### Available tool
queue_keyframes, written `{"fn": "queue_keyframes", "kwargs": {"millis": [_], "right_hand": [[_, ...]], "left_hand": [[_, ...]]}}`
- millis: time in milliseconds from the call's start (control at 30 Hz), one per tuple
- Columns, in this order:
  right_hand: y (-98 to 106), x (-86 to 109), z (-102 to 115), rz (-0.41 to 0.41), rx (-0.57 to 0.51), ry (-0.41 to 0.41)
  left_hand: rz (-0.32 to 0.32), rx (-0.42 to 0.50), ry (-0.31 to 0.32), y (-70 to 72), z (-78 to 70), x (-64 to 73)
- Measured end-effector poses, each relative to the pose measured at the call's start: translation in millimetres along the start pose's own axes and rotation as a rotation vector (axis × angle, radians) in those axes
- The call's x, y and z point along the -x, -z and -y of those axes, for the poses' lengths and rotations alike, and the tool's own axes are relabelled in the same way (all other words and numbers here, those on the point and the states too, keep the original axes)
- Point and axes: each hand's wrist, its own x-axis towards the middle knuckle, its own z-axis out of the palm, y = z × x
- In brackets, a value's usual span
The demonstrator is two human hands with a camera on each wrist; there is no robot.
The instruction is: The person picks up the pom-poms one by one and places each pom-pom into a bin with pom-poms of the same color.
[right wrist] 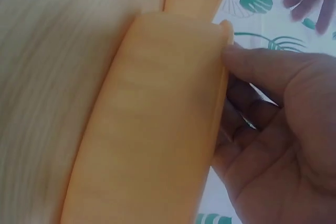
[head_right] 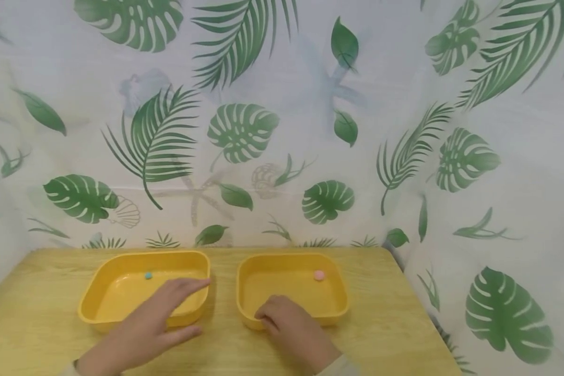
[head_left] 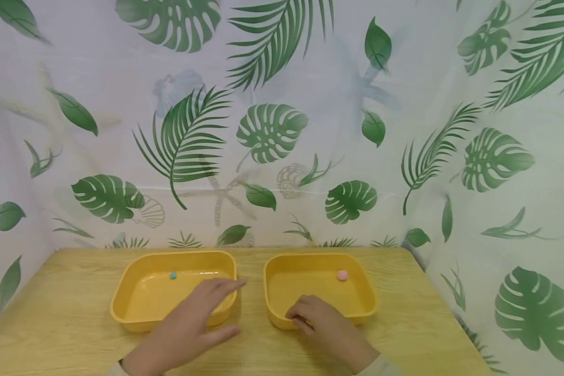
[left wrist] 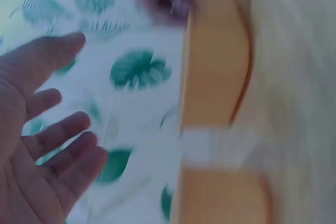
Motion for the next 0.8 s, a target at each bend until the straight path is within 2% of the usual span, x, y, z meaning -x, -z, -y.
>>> {"fn": "queue_keyframes", "kwargs": {"millis": [67,167,267,367,467,567,633,800], "right_hand": [[-1.7,-0.9,2.3,0.017,-0.038,-0.003],[1.5,-0.6,6.4,0.037,-0.052,-0.007],[17.5,4.4,11.1,0.057,-0.067,-0.043],[41.3,13.1,15.6,0.157,-0.149,-0.129],[55.3,22.0,18.6,0.341,-0.25,-0.246],[52.6,27.3,20.0,0.495,-0.293,-0.342],[46.0,29.7,20.2,0.546,-0.289,-0.411],[30.3,35.2,18.9,0.597,-0.191,-0.642]], "left_hand": [[0.101,0.061,0.058,-16.3,-12.7,-9.4],[0.196,0.163,0.198,-38.1,-20.2,-17.3],[0.212,0.242,0.328,-56.6,-22.4,-18.0],[0.188,0.309,0.416,-70.8,-22.9,-17.3],[0.161,0.342,0.439,-81.1,-20.3,-19.8],[0.138,0.382,0.432,-88.4,-15.6,-25.3],[0.127,0.393,0.431,-92.6,-13.2,-29.3],[0.117,0.401,0.437,-101.4,-9.9,-37.9]]}}
